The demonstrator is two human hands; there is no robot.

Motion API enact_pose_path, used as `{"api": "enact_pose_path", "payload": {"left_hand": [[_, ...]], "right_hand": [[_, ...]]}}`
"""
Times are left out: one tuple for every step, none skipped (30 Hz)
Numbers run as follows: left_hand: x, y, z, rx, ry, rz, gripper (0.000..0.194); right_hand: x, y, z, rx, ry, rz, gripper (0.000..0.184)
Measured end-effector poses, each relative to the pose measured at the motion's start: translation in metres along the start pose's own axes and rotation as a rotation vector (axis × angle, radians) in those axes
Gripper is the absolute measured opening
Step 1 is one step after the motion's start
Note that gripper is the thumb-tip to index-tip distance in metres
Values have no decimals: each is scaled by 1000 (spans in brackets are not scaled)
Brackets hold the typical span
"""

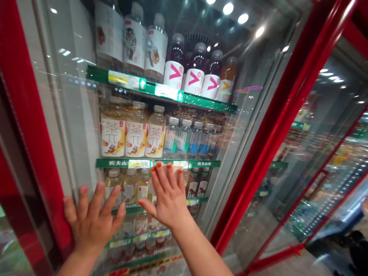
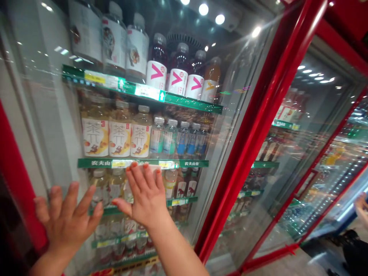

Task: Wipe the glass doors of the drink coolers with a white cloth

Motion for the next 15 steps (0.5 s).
{"api": "enact_pose_path", "payload": {"left_hand": [[0, 0, 1, 2, -1, 4, 96], [-1, 0, 1, 7, -6, 7, 95], [-1, 0, 2, 14, -15, 6, 93], [-2, -1, 3, 22, -25, 4, 91], [-2, -2, 3, 29, -34, 1, 89], [-3, -3, 3, 32, -42, -3, 88], [-3, -4, 3, 36, -43, -2, 89], [-3, -5, 4, 36, -38, 3, 90], [-3, -5, 3, 30, -30, 9, 91], [-3, -6, 3, 19, -22, 16, 91], [-3, -6, 2, 6, -14, 24, 91], [-3, -6, 2, -8, -10, 29, 90], [-3, -6, 1, -19, -10, 30, 90], [-2, -6, 1, -27, -15, 31, 90], [-3, -6, 1, -26, -19, 36, 91]], "right_hand": [[-2, -7, 3, 52, -19, 7, 91], [1, -16, -9, 17, -50, -9, 89], [8, -25, -34, -96, -83, -42, 87], [18, -35, -66, -264, -108, -90, 85], [28, -45, -95, -446, -122, -147, 82], [35, -54, -116, -599, -127, -204, 80], [37, -60, -122, -695, -129, -249, 79], [32, -62, -115, -727, -127, -265, 81], [20, -61, -94, -691, -115, -244, 84], [3, -59, -63, -593, -96, -190, 88], [-18, -60, -26, -449, -50, -95, 92], [-38, -66, 12, -273, 8, -8, 91], [-53, -79, 43, -114, 51, 67, 88], [-60, -97, 57, -31, 62, 100, 84], [-61, -116, 53, -29, 50, 98, 81]]}}
Point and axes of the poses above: each hand's wrist, its own y-axis towards the middle knuckle, its own x-axis out of the back of the hand, z = x × y, the point moved 9 cm from there along y, towards the middle knuckle, and after that the axes turned 4 degrees about x, right-handed, at the moved point
